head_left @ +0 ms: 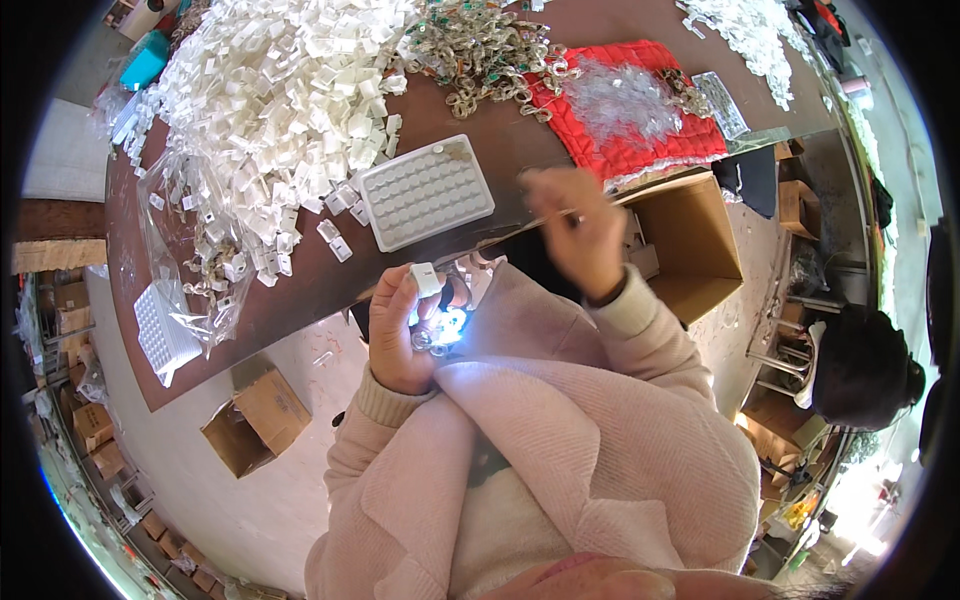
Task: The person assembles small electronic components by inserting a metal piece into a white plastic housing and testing it with a light. The person repeats this process for multiple units, placing each completed assembly into a tray.
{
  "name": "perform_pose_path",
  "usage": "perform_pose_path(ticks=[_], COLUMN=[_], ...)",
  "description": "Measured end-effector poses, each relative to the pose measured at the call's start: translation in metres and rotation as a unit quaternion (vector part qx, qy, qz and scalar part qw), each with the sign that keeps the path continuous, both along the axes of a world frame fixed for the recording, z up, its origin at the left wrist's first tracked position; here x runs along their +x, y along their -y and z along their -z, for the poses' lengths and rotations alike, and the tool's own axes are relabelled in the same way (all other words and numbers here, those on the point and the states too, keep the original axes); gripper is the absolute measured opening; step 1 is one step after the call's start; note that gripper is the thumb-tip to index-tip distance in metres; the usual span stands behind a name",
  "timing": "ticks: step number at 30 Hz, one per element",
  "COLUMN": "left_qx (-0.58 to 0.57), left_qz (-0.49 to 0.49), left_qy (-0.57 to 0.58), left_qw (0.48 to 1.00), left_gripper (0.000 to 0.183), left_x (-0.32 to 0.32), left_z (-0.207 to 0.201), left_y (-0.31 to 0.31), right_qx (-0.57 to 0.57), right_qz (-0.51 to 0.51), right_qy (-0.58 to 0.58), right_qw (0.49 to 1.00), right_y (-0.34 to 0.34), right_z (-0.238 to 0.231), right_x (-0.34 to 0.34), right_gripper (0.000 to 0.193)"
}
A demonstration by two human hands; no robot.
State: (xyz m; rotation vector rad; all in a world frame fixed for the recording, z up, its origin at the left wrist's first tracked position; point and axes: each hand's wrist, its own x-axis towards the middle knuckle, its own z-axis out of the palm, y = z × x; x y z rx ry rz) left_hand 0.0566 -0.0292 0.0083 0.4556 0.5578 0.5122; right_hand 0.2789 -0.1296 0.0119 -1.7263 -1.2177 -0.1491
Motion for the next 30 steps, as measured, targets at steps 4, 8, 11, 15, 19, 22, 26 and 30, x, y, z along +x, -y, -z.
perform_pose_path(ticks=[4,8,11,15,19,22,26,30], left_qx=[0.003,0.023,0.008,0.034,0.056,0.053,0.055,0.046], left_qz=[-0.024,-0.004,-0.018,-0.043,-0.032,-0.061,-0.087,-0.033], left_qy=[-0.026,-0.056,-0.019,-0.038,-0.045,0.055,0.001,0.108], left_qw=[0.999,0.998,1.000,0.998,0.997,0.995,0.995,0.992], left_gripper=[0.016,0.016,0.015,0.018,0.020,0.019,0.019,0.019], left_x=[0.009,0.011,0.010,0.012,0.013,0.012,0.003,-0.006], left_z=[0.003,0.002,0.001,0.000,-0.003,-0.007,-0.010,-0.006], left_y=[0.004,0.006,0.005,0.006,0.004,0.003,0.002,-0.007], right_qx=[-0.063,-0.083,-0.073,-0.041,-0.049,-0.002,0.014,0.012], right_qz=[0.143,0.129,0.150,0.070,-0.162,-0.240,-0.263,-0.274], right_qy=[-0.013,0.000,0.021,-0.068,-0.037,-0.075,-0.043,-0.024], right_qw=[0.988,0.988,0.986,0.994,0.985,0.968,0.964,0.961], right_y=[0.020,0.028,0.018,0.007,-0.010,-0.029,-0.039,-0.042], right_z=[0.022,0.041,0.035,0.002,-0.027,-0.037,-0.042,-0.043], right_x=[0.071,0.092,0.091,0.050,-0.019,-0.052,-0.062,-0.066], right_gripper=[0.016,0.011,0.009,0.014,0.020,0.023,0.024,0.027])
